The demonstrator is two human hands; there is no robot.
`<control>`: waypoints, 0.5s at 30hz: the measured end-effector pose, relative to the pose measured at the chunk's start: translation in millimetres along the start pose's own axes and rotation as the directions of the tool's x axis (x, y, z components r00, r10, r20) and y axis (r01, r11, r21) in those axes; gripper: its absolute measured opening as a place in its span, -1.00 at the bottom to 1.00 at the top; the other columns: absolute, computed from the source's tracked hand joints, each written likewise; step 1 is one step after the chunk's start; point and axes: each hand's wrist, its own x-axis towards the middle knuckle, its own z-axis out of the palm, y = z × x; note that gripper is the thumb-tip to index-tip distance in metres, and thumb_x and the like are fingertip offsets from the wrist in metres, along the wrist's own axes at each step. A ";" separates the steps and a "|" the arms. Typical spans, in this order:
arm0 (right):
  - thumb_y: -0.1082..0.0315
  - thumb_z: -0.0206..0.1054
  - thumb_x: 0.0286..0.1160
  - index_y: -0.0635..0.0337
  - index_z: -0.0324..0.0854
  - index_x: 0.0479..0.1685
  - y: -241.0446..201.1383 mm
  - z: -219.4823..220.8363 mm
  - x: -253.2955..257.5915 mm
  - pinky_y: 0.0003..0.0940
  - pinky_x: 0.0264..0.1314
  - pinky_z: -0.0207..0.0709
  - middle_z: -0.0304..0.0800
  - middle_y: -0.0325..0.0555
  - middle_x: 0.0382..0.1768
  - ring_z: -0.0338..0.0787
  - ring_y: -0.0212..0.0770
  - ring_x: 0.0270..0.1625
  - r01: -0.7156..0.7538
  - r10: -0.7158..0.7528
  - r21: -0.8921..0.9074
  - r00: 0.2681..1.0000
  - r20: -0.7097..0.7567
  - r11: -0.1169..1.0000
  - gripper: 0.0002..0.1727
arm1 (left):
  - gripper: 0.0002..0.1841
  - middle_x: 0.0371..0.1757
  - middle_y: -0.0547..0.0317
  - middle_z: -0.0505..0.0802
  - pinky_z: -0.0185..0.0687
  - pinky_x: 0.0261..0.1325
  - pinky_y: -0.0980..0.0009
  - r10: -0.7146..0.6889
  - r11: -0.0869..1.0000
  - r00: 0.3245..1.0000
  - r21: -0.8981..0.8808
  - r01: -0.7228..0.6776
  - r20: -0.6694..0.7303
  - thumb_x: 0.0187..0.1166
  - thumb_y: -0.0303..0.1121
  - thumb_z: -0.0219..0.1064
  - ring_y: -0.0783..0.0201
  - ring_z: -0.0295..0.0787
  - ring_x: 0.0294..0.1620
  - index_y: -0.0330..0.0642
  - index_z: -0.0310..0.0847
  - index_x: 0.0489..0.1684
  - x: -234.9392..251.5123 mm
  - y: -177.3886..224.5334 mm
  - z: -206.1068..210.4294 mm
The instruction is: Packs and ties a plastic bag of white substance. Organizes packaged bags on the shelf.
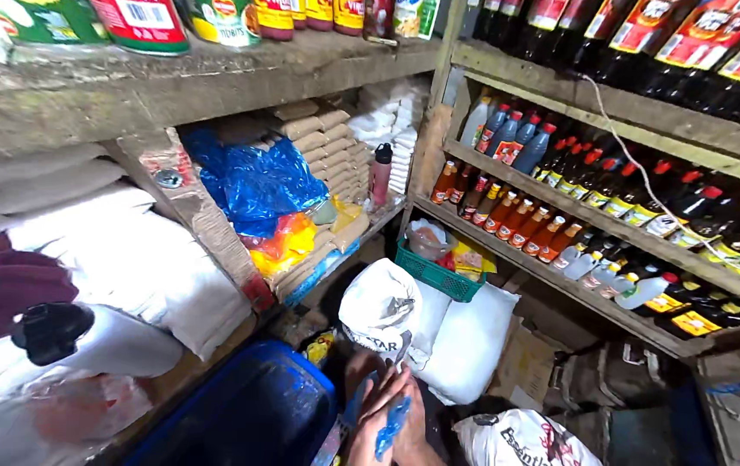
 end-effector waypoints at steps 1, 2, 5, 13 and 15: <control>-0.06 0.18 0.56 0.07 0.66 0.49 14.3 25.4 -0.5 0.14 0.68 0.37 0.61 -0.08 0.60 0.44 0.15 0.71 0.093 -0.091 0.015 0.991 -0.099 0.996 -0.39 | -0.57 0.71 0.28 0.55 -0.15 0.92 -0.21 -0.001 0.999 0.999 0.045 0.002 -0.037 0.78 -0.23 0.11 0.14 0.20 0.85 -0.01 0.62 0.57 -12.0 -12.5 -8.8; 0.01 0.22 0.51 -0.07 0.59 0.60 18.8 31.9 1.9 0.19 0.70 0.32 0.47 -0.24 0.71 0.33 0.14 0.78 0.123 -0.124 -0.016 0.991 -0.053 0.992 -0.38 | -0.47 0.75 0.26 0.49 -0.15 0.91 -0.20 -0.021 0.994 0.998 0.106 0.027 -0.061 0.73 -0.05 0.19 0.15 0.14 0.86 0.00 0.53 0.65 -24.3 -25.3 -17.1; 0.08 0.16 0.59 -0.23 0.40 0.76 15.7 29.2 13.4 0.23 0.76 0.18 0.28 -0.41 0.81 0.20 0.05 0.85 0.087 -0.078 -0.079 0.991 0.109 0.993 -0.35 | 0.21 0.76 -0.15 0.41 0.05 0.85 -0.12 -0.200 0.944 0.979 0.258 0.205 -0.045 0.13 0.42 0.57 0.00 0.19 0.82 -0.31 0.28 0.73 -62.4 -55.4 -23.1; 0.03 0.25 0.46 -0.06 0.47 0.70 -22.1 -29.2 16.5 0.26 0.89 -0.17 0.37 -0.37 0.77 0.00 -0.05 0.92 0.177 -0.173 0.011 0.939 0.298 0.984 -0.29 | -0.34 0.52 -0.18 0.68 0.10 0.78 0.14 -0.696 0.597 0.718 0.542 0.591 -0.017 0.61 0.06 0.27 -0.02 0.44 0.68 -0.37 0.58 0.46 19.4 65.5 -30.7; -0.02 0.25 0.47 -0.05 0.55 0.63 -23.0 -32.8 6.5 0.22 0.90 -0.15 0.42 -0.39 0.73 0.04 -0.12 0.91 0.227 -0.227 0.026 0.948 0.222 0.974 -0.33 | -0.44 0.58 -0.24 0.61 0.10 0.77 0.21 -0.795 0.537 0.605 0.517 0.666 0.047 0.69 -0.18 0.24 -0.01 0.38 0.71 -0.46 0.51 0.51 40.4 104.5 -50.0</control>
